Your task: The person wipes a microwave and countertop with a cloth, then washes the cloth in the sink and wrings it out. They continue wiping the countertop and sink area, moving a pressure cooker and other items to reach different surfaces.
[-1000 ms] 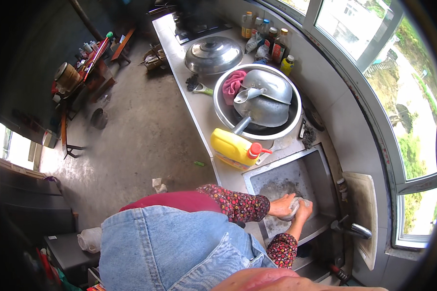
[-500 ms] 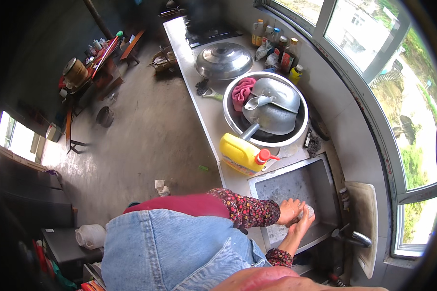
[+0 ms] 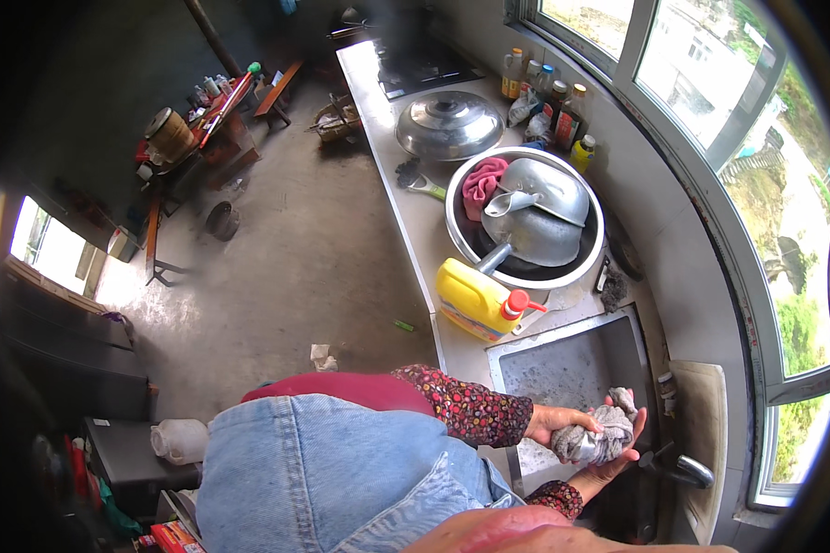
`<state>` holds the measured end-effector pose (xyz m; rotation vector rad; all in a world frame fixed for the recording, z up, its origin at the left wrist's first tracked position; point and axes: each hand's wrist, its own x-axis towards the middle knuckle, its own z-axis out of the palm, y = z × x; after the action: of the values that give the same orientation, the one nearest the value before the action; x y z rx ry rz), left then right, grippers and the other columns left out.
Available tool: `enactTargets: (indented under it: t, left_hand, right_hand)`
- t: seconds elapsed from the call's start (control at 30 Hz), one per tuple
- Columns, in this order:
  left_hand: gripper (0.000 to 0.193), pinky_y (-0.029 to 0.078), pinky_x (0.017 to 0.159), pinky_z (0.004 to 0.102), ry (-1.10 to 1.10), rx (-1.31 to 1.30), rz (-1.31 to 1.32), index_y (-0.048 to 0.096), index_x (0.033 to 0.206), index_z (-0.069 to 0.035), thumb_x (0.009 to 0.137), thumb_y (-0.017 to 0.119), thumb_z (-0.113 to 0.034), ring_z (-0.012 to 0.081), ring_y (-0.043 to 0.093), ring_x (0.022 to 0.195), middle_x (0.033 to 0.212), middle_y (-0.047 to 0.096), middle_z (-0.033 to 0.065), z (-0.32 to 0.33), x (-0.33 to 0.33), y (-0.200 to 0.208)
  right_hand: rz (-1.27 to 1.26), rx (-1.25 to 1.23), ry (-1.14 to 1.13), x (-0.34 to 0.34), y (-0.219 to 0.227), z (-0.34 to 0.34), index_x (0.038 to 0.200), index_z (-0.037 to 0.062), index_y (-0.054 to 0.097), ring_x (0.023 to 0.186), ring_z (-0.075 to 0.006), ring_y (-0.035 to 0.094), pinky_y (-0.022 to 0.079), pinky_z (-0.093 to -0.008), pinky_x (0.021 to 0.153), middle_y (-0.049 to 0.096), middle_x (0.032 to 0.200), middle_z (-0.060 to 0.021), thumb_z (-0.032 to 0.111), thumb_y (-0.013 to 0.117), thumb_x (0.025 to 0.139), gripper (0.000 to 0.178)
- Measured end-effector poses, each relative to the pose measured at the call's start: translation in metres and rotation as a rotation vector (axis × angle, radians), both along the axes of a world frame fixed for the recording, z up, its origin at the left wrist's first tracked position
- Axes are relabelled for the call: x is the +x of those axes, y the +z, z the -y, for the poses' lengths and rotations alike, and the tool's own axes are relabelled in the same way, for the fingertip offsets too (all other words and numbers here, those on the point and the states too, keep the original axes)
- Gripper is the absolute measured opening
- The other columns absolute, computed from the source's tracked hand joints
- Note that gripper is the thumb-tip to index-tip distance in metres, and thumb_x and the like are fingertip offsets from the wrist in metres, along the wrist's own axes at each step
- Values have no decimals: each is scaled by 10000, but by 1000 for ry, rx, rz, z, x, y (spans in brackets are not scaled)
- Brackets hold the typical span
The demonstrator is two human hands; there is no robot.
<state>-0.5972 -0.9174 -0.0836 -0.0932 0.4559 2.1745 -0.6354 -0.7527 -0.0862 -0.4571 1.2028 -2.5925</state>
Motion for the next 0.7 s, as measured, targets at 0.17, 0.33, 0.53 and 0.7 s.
enactTargets:
  t: [0.17, 0.33, 0.53, 0.7]
  left_hand:
    - [385, 556, 656, 298, 164, -139, -79, 590, 1165, -84, 879, 694, -320, 152, 675, 825, 971, 681, 40, -10, -6, -17]
    - [368, 525, 699, 294, 246, -563, -258, 554, 1116, -29, 881, 677, -284, 139, 622, 824, 952, 633, 49, -15, -7, -51]
    - [530, 491, 674, 354, 292, -1084, -352, 503, 1069, 27, 847, 636, -436, 208, 615, 817, 903, 625, 144, -20, -8, -70]
    - [497, 503, 665, 392, 250, -1147, -368, 519, 1001, -1, 858, 606, -469, 253, 636, 774, 864, 634, 156, -11, -10, -80]
  right_hand:
    - [4, 352, 12, -14, 7, -6, 1025, 78, 558, 1066, -253, 535, 461, -371, 920, 535, 1176, -115, 245, 763, 787, 356]
    - [192, 558, -91, -14, -12, 11, 880, 87, 538, 763, -102, 490, 416, -255, 698, 523, 855, 12, 59, 709, 807, 188]
    - [102, 739, -259, -17, -62, 17, 864, 49, 542, 720, -115, 481, 440, -304, 660, 526, 787, 2, 20, 687, 804, 160]
    - [97, 1075, -353, -19, -81, 23, 935, 28, 550, 768, -180, 565, 485, -363, 730, 598, 832, -72, 51, 686, 767, 217]
